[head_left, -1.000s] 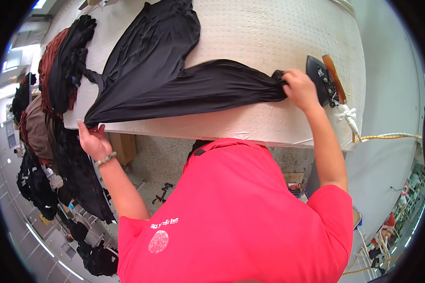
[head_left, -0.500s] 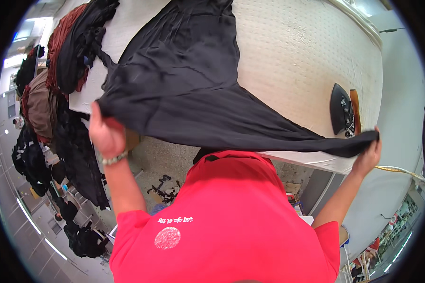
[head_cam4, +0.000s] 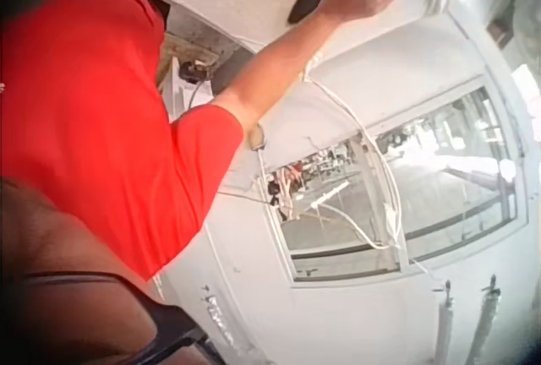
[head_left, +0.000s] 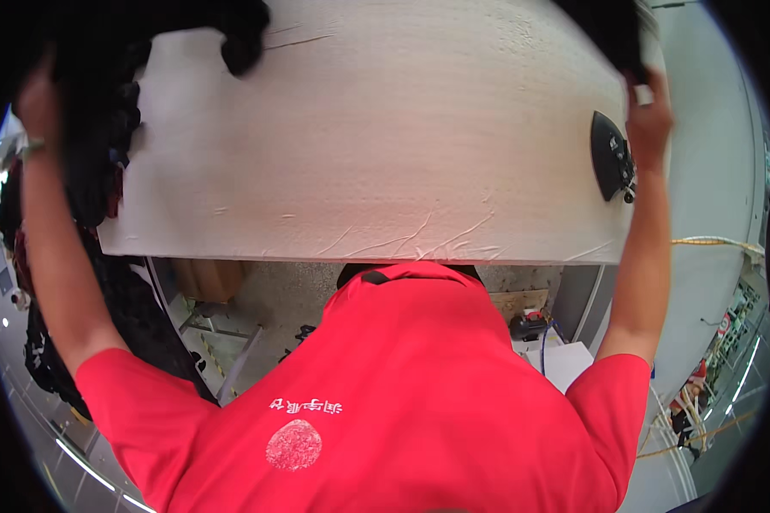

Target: Ironing and folding black shirts at a professional garment station.

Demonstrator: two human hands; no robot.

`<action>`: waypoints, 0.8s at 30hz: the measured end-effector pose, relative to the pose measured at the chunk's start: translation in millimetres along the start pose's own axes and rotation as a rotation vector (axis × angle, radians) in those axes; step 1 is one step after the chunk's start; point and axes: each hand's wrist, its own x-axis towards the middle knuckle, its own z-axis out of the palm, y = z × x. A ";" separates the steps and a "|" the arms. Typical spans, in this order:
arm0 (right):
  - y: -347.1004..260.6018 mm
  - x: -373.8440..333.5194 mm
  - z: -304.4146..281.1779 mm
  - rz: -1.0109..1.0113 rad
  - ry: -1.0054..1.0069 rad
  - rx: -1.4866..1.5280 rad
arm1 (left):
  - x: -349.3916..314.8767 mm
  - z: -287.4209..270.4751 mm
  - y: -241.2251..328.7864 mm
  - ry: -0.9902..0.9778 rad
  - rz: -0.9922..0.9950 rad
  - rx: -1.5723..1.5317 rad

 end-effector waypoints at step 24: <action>12.5 -154.1 15.2 0.817 -0.641 0.657 | -273.7 33.2 193.8 -0.082 -1.346 -1.388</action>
